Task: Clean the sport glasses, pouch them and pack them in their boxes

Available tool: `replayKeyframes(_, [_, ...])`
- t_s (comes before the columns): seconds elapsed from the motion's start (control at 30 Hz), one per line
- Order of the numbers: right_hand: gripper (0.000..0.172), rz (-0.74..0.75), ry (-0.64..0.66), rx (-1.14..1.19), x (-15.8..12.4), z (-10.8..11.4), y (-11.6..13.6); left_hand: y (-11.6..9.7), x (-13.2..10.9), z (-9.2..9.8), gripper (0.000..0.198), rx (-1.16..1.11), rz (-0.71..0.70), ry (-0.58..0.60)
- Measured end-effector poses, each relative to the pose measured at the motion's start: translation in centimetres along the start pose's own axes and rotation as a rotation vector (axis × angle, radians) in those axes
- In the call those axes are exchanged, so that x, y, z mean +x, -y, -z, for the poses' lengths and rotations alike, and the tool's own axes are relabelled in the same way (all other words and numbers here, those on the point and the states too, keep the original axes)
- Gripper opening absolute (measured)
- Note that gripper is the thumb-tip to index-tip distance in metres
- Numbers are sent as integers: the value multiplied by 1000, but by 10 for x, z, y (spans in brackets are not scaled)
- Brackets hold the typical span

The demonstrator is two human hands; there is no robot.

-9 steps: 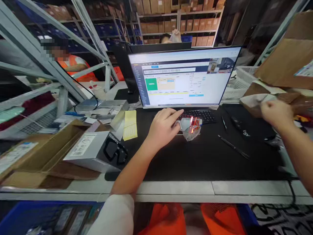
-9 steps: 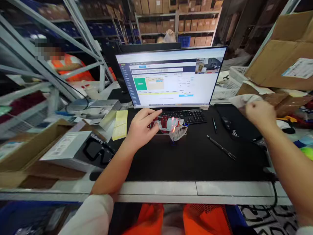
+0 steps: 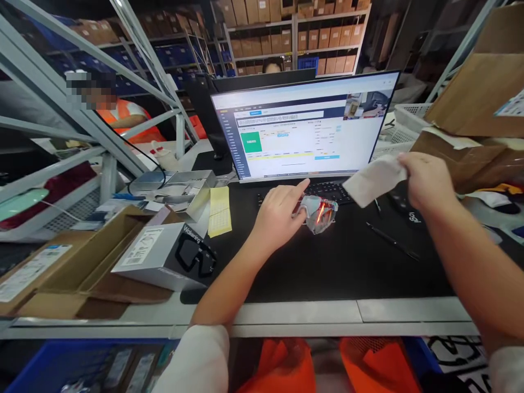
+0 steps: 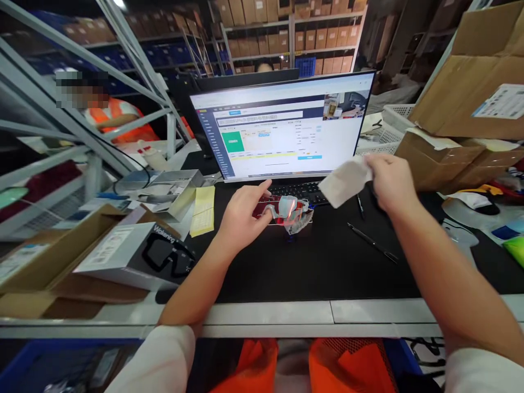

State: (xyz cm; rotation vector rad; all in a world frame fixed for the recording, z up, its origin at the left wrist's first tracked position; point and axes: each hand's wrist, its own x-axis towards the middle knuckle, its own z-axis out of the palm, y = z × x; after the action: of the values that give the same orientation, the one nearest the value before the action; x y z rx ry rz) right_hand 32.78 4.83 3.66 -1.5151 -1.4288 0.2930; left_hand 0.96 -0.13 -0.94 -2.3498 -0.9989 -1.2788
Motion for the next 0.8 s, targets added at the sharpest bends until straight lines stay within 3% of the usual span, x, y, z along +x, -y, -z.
replayKeyframes(0.1, [22,34,194,196,-45,-23,41,-5,-1,-4,65,-2,1,50])
replayKeyframes(0.17, [27,176,461,290,-72,-34,61,-6,-1,-6,68,-2,-5,64])
replayKeyframes(0.23, [38,335,637,364,-89,-42,70,-6,-1,-7,68,-14,-13,56])
replayKeyframes(0.3, [38,377,644,455,-96,-49,68,-5,-1,-6,67,-28,-20,27])
replayKeyframes(0.37, [27,290,566,544,-93,-54,59,-6,-1,-4,67,-36,-29,8])
replayKeyframes(0.43, [28,203,564,504,-87,-59,51,-8,0,-3,66,-41,-49,8])
replayKeyframes(0.53, [26,205,810,232,-82,-62,47,-12,0,-3,62,-52,-107,32])
replayKeyframes(0.6, [35,240,932,139,-82,-62,48,-14,0,-6,58,-68,-153,49])
replayKeyframes(0.73, [44,261,904,211,-77,-56,49,-13,1,-8,43,-79,-77,16])
replayKeyframes(0.8, [45,265,971,242,-69,-51,45,-10,2,-7,34,-65,21,12])
